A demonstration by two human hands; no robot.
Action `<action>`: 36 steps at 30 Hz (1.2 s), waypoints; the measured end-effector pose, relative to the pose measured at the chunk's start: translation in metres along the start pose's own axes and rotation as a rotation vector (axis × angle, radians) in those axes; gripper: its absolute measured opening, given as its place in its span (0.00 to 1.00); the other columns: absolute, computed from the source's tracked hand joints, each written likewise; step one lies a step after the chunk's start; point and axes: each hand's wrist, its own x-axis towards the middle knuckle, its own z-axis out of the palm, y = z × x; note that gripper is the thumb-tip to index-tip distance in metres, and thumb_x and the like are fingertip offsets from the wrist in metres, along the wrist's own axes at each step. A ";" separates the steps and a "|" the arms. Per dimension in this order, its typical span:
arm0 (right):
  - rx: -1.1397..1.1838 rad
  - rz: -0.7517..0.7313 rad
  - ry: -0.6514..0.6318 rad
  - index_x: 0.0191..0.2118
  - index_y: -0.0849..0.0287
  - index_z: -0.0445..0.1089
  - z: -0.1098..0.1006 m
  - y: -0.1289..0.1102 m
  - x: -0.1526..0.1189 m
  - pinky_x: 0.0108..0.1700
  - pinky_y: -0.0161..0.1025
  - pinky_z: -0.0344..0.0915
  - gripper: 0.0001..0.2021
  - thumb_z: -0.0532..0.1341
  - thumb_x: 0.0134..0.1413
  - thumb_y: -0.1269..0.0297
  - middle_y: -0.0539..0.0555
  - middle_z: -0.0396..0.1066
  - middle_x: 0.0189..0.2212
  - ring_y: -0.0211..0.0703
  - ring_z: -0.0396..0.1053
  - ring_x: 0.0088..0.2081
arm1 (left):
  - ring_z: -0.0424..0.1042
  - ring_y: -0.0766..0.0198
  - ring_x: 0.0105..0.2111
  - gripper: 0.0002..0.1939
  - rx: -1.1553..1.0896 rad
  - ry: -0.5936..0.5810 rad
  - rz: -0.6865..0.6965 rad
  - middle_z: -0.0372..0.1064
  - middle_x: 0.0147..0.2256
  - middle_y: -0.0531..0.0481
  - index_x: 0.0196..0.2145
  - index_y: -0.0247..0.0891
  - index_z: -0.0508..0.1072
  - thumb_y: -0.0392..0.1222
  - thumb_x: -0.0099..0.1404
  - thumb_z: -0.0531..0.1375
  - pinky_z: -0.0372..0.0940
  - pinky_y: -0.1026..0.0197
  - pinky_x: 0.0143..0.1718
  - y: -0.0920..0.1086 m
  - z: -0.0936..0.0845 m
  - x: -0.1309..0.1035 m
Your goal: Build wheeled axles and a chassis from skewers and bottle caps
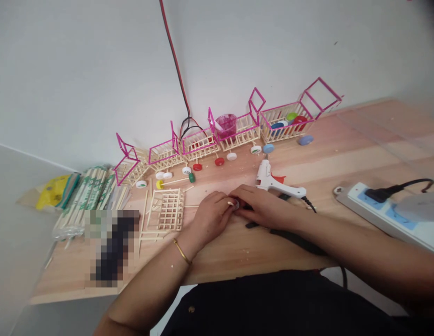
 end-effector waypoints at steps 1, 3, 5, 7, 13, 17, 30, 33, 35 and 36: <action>0.006 -0.003 0.001 0.43 0.60 0.65 -0.001 0.000 0.000 0.43 0.43 0.64 0.10 0.59 0.54 0.71 0.56 0.67 0.38 0.45 0.65 0.40 | 0.68 0.61 0.36 0.07 -0.004 0.007 0.003 0.70 0.34 0.46 0.35 0.37 0.70 0.36 0.67 0.52 0.65 0.57 0.39 0.000 0.000 0.000; 0.028 -0.018 0.011 0.45 0.60 0.65 -0.002 -0.001 0.000 0.44 0.43 0.64 0.12 0.60 0.53 0.71 0.57 0.67 0.39 0.45 0.65 0.41 | 0.68 0.62 0.37 0.07 -0.008 0.017 0.010 0.70 0.35 0.45 0.35 0.37 0.70 0.36 0.66 0.52 0.65 0.57 0.39 0.000 0.000 0.000; 0.056 -0.038 0.028 0.46 0.60 0.64 -0.003 -0.003 -0.001 0.44 0.43 0.64 0.14 0.61 0.52 0.71 0.57 0.66 0.40 0.45 0.65 0.42 | 0.68 0.62 0.37 0.07 -0.009 0.017 0.012 0.70 0.35 0.45 0.36 0.36 0.70 0.36 0.66 0.52 0.65 0.58 0.39 0.001 0.000 0.000; 0.084 -0.056 0.047 0.47 0.59 0.64 -0.005 -0.004 -0.001 0.44 0.42 0.64 0.16 0.62 0.51 0.70 0.57 0.66 0.41 0.45 0.65 0.42 | 0.68 0.62 0.37 0.07 -0.007 0.013 0.013 0.70 0.35 0.45 0.36 0.36 0.71 0.35 0.66 0.53 0.65 0.58 0.39 0.000 0.000 0.000; 0.049 -0.108 0.177 0.47 0.59 0.63 -0.008 -0.005 -0.002 0.39 0.40 0.66 0.15 0.61 0.53 0.67 0.55 0.66 0.37 0.40 0.65 0.34 | 0.67 0.60 0.37 0.06 0.013 0.022 0.018 0.69 0.34 0.45 0.36 0.36 0.71 0.34 0.64 0.54 0.65 0.57 0.39 -0.002 0.002 -0.001; 0.063 -0.194 0.201 0.45 0.58 0.66 -0.007 -0.008 -0.001 0.39 0.39 0.66 0.09 0.57 0.58 0.66 0.54 0.68 0.36 0.40 0.66 0.35 | 0.66 0.60 0.33 0.08 0.091 0.009 -0.004 0.67 0.31 0.46 0.36 0.36 0.71 0.34 0.64 0.52 0.64 0.58 0.35 -0.003 0.005 -0.001; 0.029 -0.196 0.196 0.38 0.58 0.68 -0.008 -0.007 0.000 0.42 0.38 0.65 0.05 0.55 0.60 0.68 0.54 0.70 0.35 0.40 0.68 0.39 | 0.65 0.58 0.40 0.09 0.029 0.030 -0.058 0.67 0.39 0.45 0.39 0.36 0.69 0.39 0.61 0.59 0.63 0.54 0.41 0.002 -0.001 0.001; -0.002 -0.177 0.192 0.38 0.58 0.67 -0.008 -0.005 -0.001 0.42 0.38 0.65 0.05 0.55 0.60 0.68 0.54 0.70 0.35 0.41 0.68 0.39 | 0.64 0.56 0.40 0.14 0.095 -0.004 -0.101 0.66 0.39 0.45 0.39 0.36 0.69 0.44 0.58 0.63 0.62 0.53 0.41 0.001 -0.002 0.001; -0.008 -0.160 0.191 0.39 0.58 0.67 -0.009 -0.005 -0.001 0.41 0.39 0.65 0.05 0.55 0.60 0.68 0.55 0.70 0.35 0.41 0.68 0.39 | 0.63 0.57 0.38 0.13 0.140 -0.017 -0.120 0.66 0.37 0.45 0.39 0.36 0.70 0.46 0.58 0.63 0.61 0.54 0.40 -0.001 -0.001 0.001; -0.007 -0.151 0.191 0.39 0.58 0.67 -0.009 -0.004 -0.001 0.41 0.39 0.65 0.05 0.55 0.60 0.68 0.55 0.70 0.35 0.41 0.68 0.39 | 0.63 0.57 0.38 0.12 0.155 -0.019 -0.125 0.66 0.36 0.46 0.38 0.36 0.70 0.46 0.59 0.62 0.61 0.54 0.39 -0.002 0.000 0.000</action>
